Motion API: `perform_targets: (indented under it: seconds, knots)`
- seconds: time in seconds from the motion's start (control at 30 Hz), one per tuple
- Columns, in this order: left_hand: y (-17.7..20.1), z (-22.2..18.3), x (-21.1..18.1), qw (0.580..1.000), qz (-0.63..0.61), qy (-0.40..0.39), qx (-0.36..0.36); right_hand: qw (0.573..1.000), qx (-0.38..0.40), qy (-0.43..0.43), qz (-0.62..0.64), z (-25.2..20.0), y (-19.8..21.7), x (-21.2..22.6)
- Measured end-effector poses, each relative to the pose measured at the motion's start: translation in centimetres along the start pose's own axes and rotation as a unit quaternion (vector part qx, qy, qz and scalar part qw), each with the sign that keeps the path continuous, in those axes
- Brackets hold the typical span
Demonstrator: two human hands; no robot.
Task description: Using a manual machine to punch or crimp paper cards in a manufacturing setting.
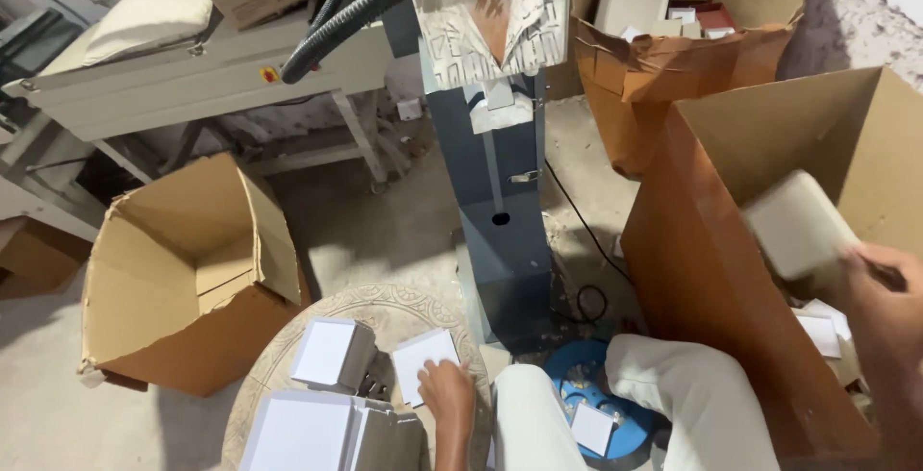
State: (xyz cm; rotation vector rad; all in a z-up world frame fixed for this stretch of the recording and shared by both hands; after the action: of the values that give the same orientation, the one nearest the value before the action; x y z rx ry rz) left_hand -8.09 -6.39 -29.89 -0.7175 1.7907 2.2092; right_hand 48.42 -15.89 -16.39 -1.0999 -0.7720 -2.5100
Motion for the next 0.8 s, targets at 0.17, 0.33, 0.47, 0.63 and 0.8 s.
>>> perform_targets:
  seconds: [0.17,0.33,0.47,0.63,0.8]
  knots:
    - [-2.7,-1.6,2.6,0.999,0.025,-0.020,-0.043,0.972,0.021,-0.192,-0.131,-0.9,1.0,-28.0]
    - [-2.1,-1.7,1.9,0.999,0.038,-0.016,-0.031,0.942,-0.034,0.031,-0.333,-1.6,0.6,-27.7]
    - [2.4,-1.0,-0.3,0.997,-0.013,-0.029,-0.074,0.859,0.032,0.197,-0.472,-0.4,-2.0,-3.3]
    - [14.6,-1.7,-10.9,0.917,-0.358,-0.163,0.061,0.935,0.229,0.254,-0.094,-2.3,-9.2,21.6]
    - [20.7,1.4,-19.7,0.852,-0.438,-0.283,-0.035,0.931,0.271,0.224,0.099,-2.9,-14.6,27.6]
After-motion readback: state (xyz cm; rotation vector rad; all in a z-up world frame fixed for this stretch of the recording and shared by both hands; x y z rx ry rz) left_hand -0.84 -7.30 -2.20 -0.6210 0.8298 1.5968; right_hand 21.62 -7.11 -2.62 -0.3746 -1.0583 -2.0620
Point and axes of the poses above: each hand's wrist, its own z-axis towards the middle knuckle, its own y-axis out of the back of the hand, x = y × z, the point moved 5 cm from there along z, towards the middle knuckle, and after that the axes turned 6 degrees about -z, right-handed, at the moved point
